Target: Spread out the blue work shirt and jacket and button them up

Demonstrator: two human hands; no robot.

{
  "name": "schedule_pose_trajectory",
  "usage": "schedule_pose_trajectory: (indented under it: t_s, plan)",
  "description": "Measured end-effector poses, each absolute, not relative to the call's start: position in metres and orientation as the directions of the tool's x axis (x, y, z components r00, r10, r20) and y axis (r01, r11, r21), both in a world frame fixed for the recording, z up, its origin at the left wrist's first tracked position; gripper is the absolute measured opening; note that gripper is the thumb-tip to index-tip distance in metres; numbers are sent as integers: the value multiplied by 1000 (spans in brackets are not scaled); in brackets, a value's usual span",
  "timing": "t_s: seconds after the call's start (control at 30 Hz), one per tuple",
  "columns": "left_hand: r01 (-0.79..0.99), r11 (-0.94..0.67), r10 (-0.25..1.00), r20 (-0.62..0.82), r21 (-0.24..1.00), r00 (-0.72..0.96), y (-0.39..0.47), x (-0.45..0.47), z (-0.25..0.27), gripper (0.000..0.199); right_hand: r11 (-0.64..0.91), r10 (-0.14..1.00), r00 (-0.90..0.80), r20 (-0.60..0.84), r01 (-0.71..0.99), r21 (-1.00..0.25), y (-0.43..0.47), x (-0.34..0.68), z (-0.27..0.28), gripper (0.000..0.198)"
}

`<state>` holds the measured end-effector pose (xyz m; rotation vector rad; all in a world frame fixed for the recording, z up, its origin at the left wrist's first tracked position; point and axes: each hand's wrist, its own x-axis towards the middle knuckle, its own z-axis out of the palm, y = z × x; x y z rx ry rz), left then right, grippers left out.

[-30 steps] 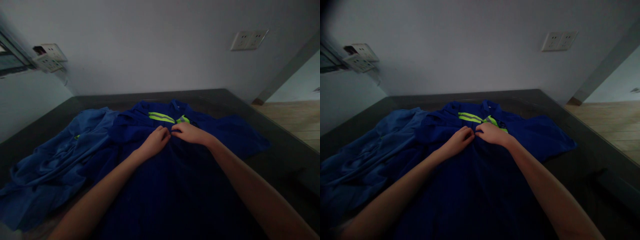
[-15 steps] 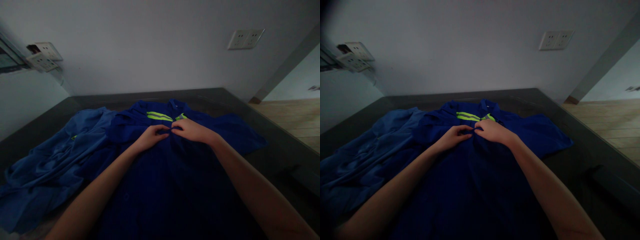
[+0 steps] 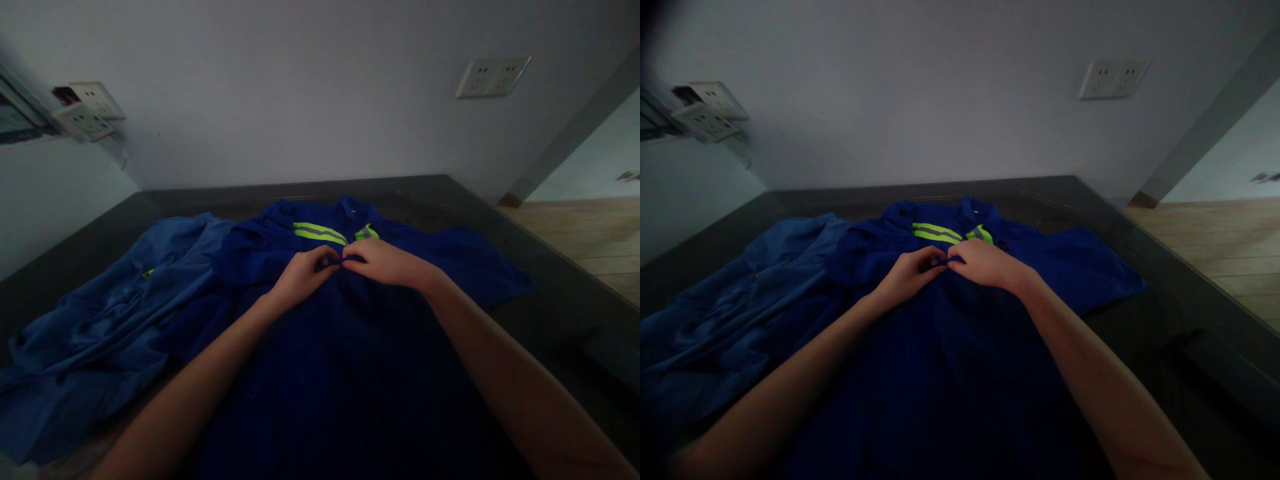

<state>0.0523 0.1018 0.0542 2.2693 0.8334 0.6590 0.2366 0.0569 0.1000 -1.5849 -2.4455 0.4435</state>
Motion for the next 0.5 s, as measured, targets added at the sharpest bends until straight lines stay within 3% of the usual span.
schedule_pose_trajectory:
  t_s: [0.3, 0.4, 0.5]
  plan:
    - [318, -501, 710, 172, 805, 683, 107, 45, 71, 26, 328, 942, -331, 62, 859, -393, 65, 255, 97, 19]
    - [389, -512, 707, 118, 766, 698, 108, 38, 81, 17, 291, 957, -265, 120, 875, -386, 72, 267, 90, 20]
    - [480, -528, 645, -37, 700, 763, 106, 31, 87, 17, 225, 970, -171, 173, 903, -365, 77, 280, 89, 21]
